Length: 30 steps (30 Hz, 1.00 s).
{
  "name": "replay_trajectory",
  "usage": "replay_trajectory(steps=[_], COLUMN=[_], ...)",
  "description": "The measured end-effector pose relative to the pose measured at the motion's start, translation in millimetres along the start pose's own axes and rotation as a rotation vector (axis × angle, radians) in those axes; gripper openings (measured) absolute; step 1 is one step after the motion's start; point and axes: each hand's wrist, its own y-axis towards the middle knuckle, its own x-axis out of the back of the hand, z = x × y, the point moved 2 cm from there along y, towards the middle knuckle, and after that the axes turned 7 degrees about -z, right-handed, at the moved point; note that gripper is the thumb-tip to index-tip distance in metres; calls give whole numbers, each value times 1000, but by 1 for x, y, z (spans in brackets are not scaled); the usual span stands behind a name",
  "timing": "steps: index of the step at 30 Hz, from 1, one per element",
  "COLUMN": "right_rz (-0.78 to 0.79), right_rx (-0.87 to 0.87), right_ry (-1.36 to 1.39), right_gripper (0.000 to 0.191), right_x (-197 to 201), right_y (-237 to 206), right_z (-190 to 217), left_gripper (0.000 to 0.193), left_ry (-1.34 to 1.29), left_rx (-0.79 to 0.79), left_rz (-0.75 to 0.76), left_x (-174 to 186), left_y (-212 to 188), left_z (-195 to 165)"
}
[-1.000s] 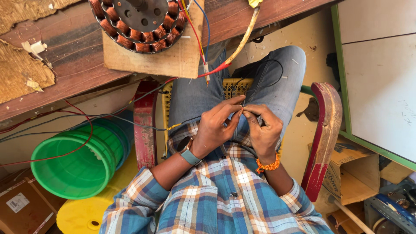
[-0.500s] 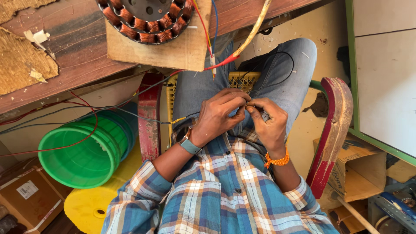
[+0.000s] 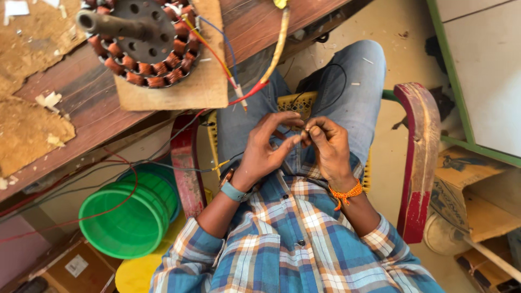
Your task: The person strips insulation from colored wires, twists them together, and secures them to a motor stator using pliers and a soldering iron. The person also uses scissors to trim wire ends and applies heat shrink tubing to insulate connections.
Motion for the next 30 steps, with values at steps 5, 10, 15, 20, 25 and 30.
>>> replay_trajectory(steps=[5,10,15,20,25,30], right_rz=[-104,-155,-66,17,168,408], right_rx=[255,638,887,976,1096,1096], right_ry=[-389,-922,-1076,-1185,-1249,-1447], right_gripper=[29,26,14,12,11,13], right_x=[-8,-35,-62,-72,-82,-74], right_y=[0,-7,-6,-1,6,7], right_z=[26,64,87,100,111,131], left_gripper=[25,44,46,37,28,11], left_ry=[299,123,-385,-588,-727,-302], left_rx=[-117,-198,218,270,292,153], left_rz=[4,-79,-57,-68,-45,-134], left_x=[-3,-2,-28,-44,-45,-17], left_y=[-1,-3,-8,-22,-18,-8], left_z=[-6,-12,2,20,18,2])
